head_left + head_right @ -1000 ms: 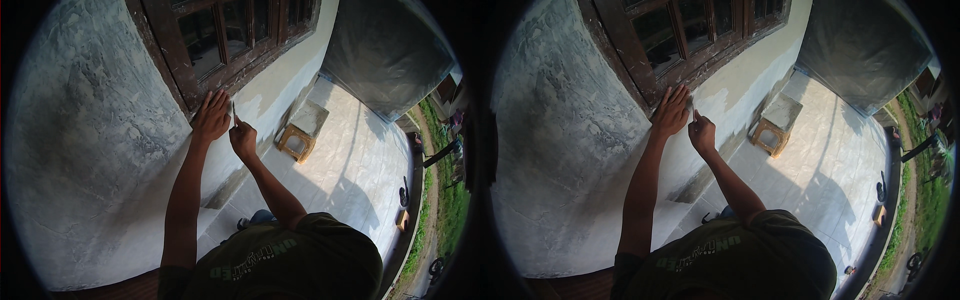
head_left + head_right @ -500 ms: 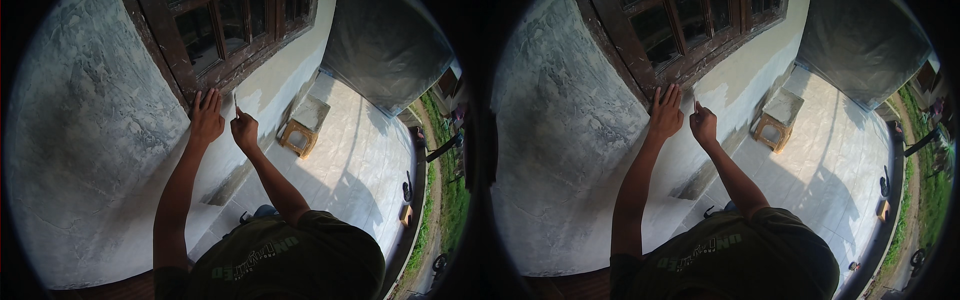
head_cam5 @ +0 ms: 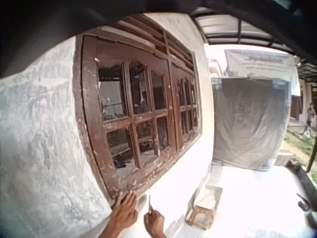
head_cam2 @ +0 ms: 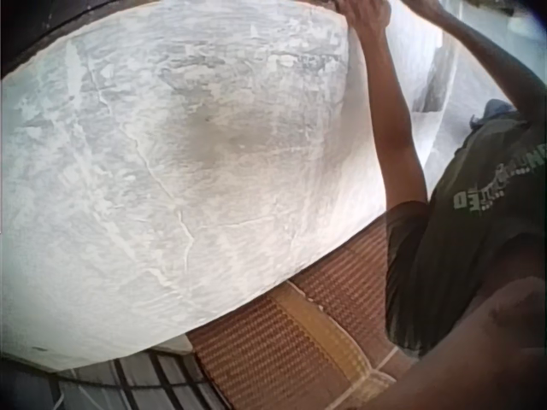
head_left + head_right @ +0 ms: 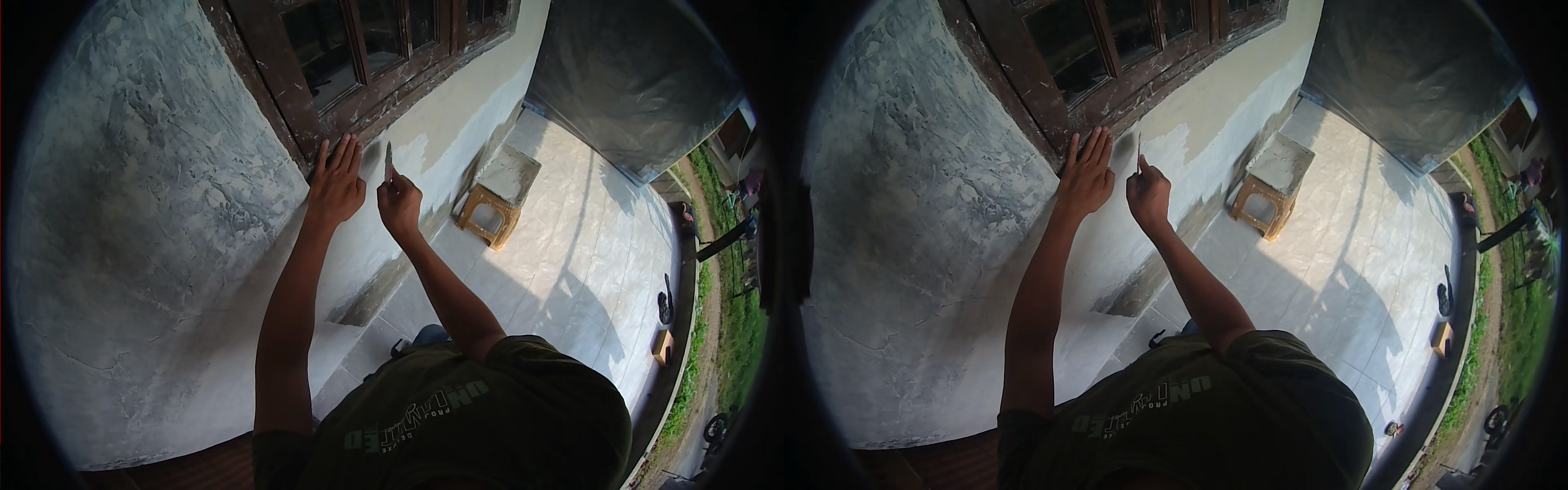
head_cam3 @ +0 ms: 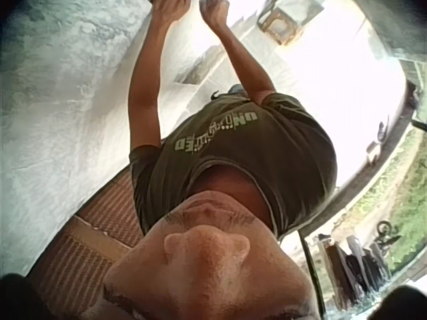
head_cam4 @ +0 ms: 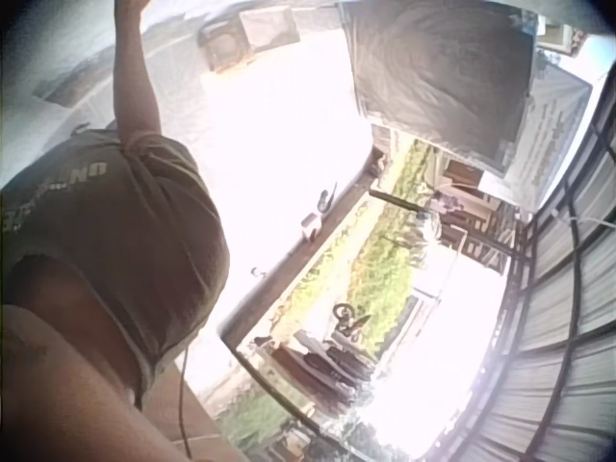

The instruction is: The person applies white wall filler to a damaged wall surface near a window frame using a putty knife.

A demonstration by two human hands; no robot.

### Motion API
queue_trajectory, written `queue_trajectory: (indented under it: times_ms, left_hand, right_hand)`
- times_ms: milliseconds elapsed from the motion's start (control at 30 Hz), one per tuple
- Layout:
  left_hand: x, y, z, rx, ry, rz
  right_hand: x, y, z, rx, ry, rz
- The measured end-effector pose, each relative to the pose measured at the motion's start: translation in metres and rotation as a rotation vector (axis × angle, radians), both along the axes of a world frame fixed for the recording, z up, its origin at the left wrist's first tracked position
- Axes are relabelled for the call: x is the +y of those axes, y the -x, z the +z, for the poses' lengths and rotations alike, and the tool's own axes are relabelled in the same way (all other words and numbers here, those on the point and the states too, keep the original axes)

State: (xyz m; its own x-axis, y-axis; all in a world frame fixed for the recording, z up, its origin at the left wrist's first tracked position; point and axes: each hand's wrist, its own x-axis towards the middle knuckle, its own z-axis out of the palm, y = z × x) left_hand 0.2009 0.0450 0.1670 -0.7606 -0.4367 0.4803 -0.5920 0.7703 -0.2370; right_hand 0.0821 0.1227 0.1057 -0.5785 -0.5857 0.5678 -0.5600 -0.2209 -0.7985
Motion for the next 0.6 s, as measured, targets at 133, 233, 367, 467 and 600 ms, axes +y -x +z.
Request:
queue_trajectory:
  times_ms: [133, 233, 367, 467, 600]
  left_hand:
    - [-0.002, 0.008, 0.000, 0.017, 0.012, -0.025]
    - [-0.003, 0.010, -0.001, 0.024, -0.001, -0.043]
    - [-0.006, 0.002, -0.004, 0.029, -0.045, -0.020]
    - [-0.005, 0.002, -0.003, 0.018, -0.056, -0.011]
    - [-0.005, 0.007, -0.003, 0.003, -0.056, -0.012]
  right_hand:
    - [-0.032, 0.028, 0.009, -0.001, 0.053, -0.105]
    - [-0.037, 0.013, 0.006, 0.093, 0.049, -0.018]
    - [-0.006, -0.016, -0.007, 0.092, 0.064, 0.078]
    - [-0.001, 0.006, -0.011, -0.010, 0.045, 0.002]
    - [-0.031, 0.044, 0.007, -0.134, 0.015, -0.120]
